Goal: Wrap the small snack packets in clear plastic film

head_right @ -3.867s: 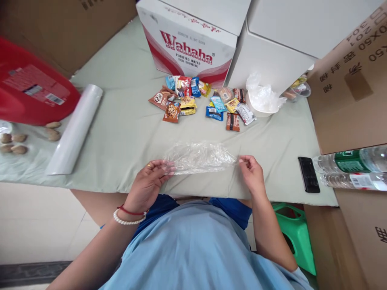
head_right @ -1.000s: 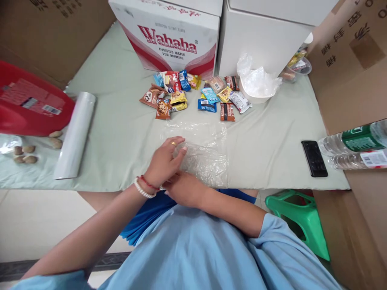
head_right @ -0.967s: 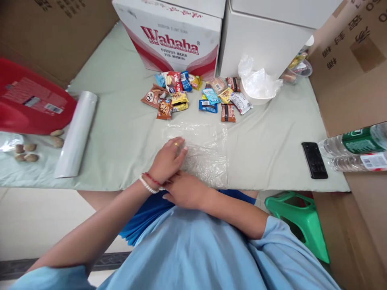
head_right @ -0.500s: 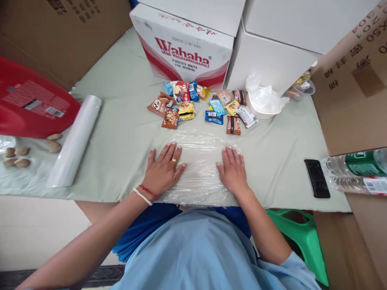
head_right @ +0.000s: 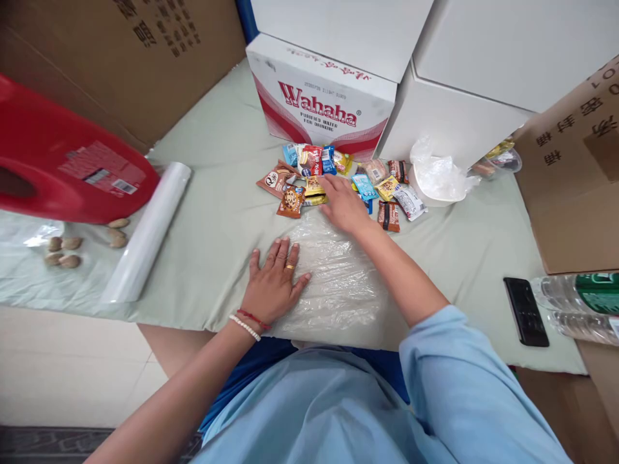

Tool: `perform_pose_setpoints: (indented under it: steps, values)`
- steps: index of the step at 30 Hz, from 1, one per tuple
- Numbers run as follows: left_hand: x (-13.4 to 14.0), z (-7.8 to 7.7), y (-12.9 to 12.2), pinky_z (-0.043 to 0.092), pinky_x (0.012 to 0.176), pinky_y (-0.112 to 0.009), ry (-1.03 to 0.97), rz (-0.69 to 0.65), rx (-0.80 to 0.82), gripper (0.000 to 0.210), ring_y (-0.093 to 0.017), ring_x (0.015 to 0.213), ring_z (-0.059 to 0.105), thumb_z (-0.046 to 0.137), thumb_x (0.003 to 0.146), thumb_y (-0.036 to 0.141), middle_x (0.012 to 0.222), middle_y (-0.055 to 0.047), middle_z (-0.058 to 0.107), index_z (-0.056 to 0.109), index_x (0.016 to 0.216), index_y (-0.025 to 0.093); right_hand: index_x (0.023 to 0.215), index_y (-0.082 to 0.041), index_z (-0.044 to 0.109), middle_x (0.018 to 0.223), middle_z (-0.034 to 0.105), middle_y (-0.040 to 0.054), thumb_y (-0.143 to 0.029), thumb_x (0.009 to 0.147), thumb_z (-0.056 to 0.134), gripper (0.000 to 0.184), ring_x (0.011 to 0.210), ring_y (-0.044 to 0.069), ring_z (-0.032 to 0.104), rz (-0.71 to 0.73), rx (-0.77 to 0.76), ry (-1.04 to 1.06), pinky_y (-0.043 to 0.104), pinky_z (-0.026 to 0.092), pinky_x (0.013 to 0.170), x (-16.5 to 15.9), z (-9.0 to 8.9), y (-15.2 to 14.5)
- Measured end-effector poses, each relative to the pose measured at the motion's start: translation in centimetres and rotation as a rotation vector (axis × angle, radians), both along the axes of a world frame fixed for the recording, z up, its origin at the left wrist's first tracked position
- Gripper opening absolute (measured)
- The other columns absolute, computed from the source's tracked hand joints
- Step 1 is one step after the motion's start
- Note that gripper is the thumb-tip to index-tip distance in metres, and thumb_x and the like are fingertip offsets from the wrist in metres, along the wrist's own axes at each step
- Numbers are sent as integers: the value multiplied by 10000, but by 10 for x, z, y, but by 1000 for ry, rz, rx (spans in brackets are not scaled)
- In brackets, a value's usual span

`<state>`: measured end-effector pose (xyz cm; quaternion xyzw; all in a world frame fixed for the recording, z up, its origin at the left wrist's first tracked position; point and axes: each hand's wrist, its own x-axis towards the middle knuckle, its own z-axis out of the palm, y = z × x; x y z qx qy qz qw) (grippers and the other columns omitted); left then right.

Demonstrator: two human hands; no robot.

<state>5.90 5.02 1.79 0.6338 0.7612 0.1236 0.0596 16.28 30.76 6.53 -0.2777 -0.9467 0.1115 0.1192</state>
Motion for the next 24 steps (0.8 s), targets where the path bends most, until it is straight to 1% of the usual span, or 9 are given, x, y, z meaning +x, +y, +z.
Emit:
perform_pose_setpoints:
  steps: [2,4,6,10,14,17,19,21,24]
  values:
    - [0,1,0,94,1307,-705,2,4,-5,712,-364,1639,248,386,1077,545,1755,-199,250,341,1669,152,1563,-141,525,1611,517,173,-275,977,665,618,1450,372,453,51,-1,-65,541,399,1196,-31,0,14]
    - [1,1,0,96,1305,-711,-5,7,-3,748,-379,1636,251,395,1066,585,1754,-200,251,340,1670,148,1437,-130,642,1467,635,180,-266,998,634,460,1341,369,543,33,5,-111,514,456,1121,-41,3,20]
    - [1,1,0,83,1304,-716,-21,8,0,790,-388,1635,248,417,1049,631,1753,-205,248,341,1670,150,1271,-141,726,1299,714,172,-266,1038,545,320,1235,350,606,-44,23,-87,484,491,1053,-30,8,19]
    - [1,1,0,31,1309,-705,-69,4,13,809,-376,1643,230,460,1032,647,1753,-216,244,351,1664,155,1133,-181,729,1144,744,139,-380,1046,486,326,1137,317,659,-315,-25,250,459,531,982,25,13,2]
    - [0,1,0,-6,1306,-705,-114,0,27,764,-367,1647,217,432,1055,602,1752,-226,242,360,1656,135,1011,-229,678,909,727,50,-605,903,649,392,800,236,696,-536,-606,591,387,592,716,78,4,-42]
    - [0,1,1,1,1302,-714,-140,5,40,668,-360,1647,222,355,1093,493,1748,-226,256,379,1644,118,933,-221,673,824,718,46,-660,799,744,465,697,226,672,-524,-946,474,389,596,639,101,-7,-84]
    - [0,0,1,4,1302,-714,-156,7,55,631,-358,1647,224,328,1099,440,1744,-225,271,392,1640,122,980,-203,708,888,732,81,-676,841,701,493,765,250,683,-497,-821,328,422,612,681,109,-11,-105]
    - [1,-2,2,-4,1306,-705,-165,11,73,622,-352,1648,224,334,1097,435,1744,-217,277,395,1642,143,1124,-192,735,1107,733,144,-633,911,659,496,974,305,688,-431,-482,219,490,617,819,114,-10,-118]
    - [1,-4,1,-19,1313,-689,-174,15,98,635,-343,1650,224,370,1088,458,1748,-205,274,378,1654,171,1379,-221,674,1402,649,174,-501,964,683,501,1286,357,578,-121,-166,86,586,511,1086,114,-5,-125]
